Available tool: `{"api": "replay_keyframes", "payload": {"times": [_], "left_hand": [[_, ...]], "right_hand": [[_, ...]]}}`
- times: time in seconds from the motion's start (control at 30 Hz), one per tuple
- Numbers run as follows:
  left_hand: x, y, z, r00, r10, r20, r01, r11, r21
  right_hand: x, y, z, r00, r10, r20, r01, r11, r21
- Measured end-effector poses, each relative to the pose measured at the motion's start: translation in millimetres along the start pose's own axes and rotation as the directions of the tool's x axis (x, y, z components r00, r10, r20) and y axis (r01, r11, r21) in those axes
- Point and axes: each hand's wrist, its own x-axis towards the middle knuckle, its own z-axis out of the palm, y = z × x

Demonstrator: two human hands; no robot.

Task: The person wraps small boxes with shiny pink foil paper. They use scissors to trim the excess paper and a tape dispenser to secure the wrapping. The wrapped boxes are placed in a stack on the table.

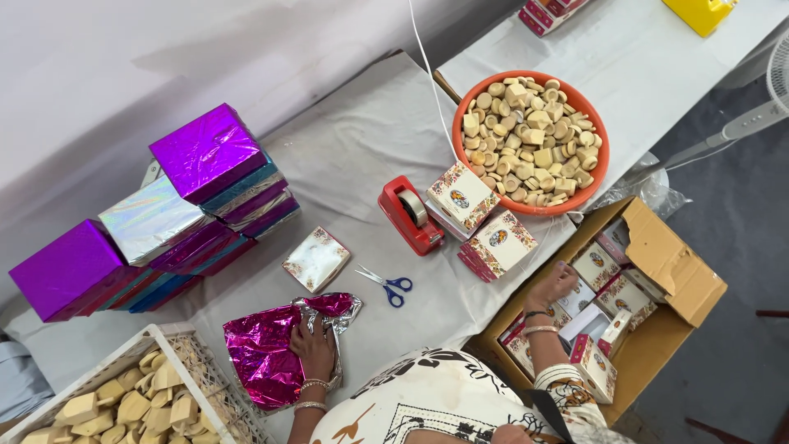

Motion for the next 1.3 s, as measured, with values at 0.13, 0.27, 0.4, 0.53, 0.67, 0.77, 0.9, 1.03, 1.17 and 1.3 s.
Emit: {"api": "replay_keyframes", "payload": {"times": [0.13, 0.27, 0.4, 0.53, 0.67, 0.77, 0.9, 1.03, 1.17, 1.3], "left_hand": [[1, -3, 6, 1.0, -0.007, -0.007, 0.007, 1.0, 0.003], [2, -4, 9, 1.0, -0.002, -0.026, 0.002, 1.0, -0.005], [-1, -8, 12, 0.999, -0.046, -0.009, 0.045, 0.998, -0.039], [3, 1, 2, 0.999, -0.041, -0.014, 0.04, 0.996, -0.078], [-3, 7, -3, 0.998, -0.049, -0.03, 0.044, 0.99, -0.133], [-5, 18, -15, 0.999, -0.045, -0.02, 0.042, 0.992, -0.117], [-14, 37, -43, 0.999, -0.036, -0.022, 0.034, 0.994, -0.1], [-29, 25, -36, 0.998, -0.004, -0.059, -0.003, 0.993, -0.114], [-41, 11, -18, 0.995, 0.052, -0.087, -0.073, 0.96, -0.271], [-39, 10, -27, 0.9, -0.137, -0.413, -0.041, 0.918, -0.394]], "right_hand": [[6, -16, -29, 0.992, -0.03, -0.12, 0.018, 0.995, -0.103], [-10, -50, -39, 0.974, -0.227, -0.02, 0.226, 0.973, -0.048], [-51, -78, -17, 0.739, -0.591, 0.322, 0.613, 0.789, 0.042], [-129, -125, 17, 0.419, -0.64, 0.644, 0.627, 0.717, 0.305], [-223, -164, 53, 0.09, -0.406, 0.91, 0.317, 0.877, 0.36], [-283, -171, 81, -0.034, -0.305, 0.952, 0.266, 0.915, 0.303], [-322, -143, 113, -0.172, -0.228, 0.958, 0.256, 0.929, 0.267], [-336, -122, 142, -0.228, -0.172, 0.958, 0.226, 0.948, 0.224], [-337, -131, 156, -0.206, -0.269, 0.941, 0.159, 0.94, 0.304], [-338, -123, 168, -0.189, -0.247, 0.95, 0.091, 0.959, 0.267]]}}
